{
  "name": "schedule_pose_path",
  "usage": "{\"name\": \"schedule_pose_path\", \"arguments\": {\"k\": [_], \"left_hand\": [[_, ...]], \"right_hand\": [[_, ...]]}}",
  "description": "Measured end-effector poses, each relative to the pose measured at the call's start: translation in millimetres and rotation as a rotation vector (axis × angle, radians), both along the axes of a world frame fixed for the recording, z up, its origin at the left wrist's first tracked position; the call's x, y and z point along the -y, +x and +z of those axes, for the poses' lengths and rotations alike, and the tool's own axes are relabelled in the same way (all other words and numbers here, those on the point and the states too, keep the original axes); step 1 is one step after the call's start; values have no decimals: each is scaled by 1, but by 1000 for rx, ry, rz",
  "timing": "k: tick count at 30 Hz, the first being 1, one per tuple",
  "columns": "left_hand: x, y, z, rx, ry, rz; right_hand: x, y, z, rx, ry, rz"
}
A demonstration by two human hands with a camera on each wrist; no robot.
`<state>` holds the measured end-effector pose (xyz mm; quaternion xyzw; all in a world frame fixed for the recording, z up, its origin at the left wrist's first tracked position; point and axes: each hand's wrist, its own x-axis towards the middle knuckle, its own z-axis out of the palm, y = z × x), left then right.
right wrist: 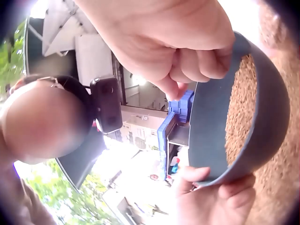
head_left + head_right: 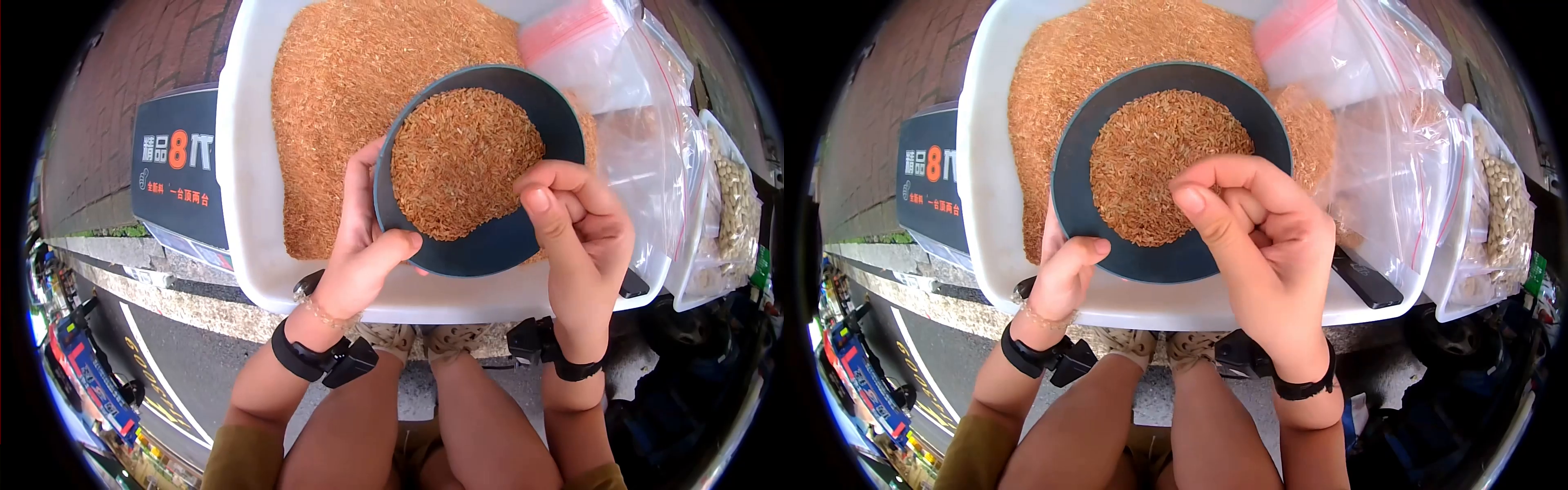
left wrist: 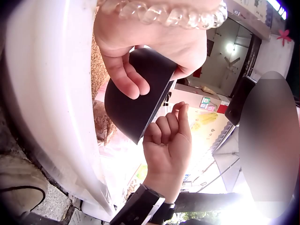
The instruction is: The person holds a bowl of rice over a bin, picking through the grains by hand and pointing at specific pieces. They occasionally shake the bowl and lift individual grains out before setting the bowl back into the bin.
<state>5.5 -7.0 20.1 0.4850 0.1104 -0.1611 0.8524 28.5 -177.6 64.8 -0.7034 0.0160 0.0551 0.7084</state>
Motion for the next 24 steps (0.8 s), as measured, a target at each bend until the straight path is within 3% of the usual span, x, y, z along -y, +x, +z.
{"name": "schedule_pose_path", "arguments": {"k": [2, 5, 11, 21, 24], "left_hand": [[0, -1, 1, -18, -8, -7], [1, 0, 1, -1, -3, 3], [-1, 0, 1, 5, -3, -21], [-1, 0, 2, -3, 5, -26], [0, 0, 1, 9, -5, -2]], "right_hand": [[0, -3, 1, 13, -64, 10], [-1, -4, 2, 173, -369, -11], [-1, -2, 5, 237, -486, -25], [8, -2, 2, 280, -444, -101], [8, -2, 3, 207, -328, -115]]}}
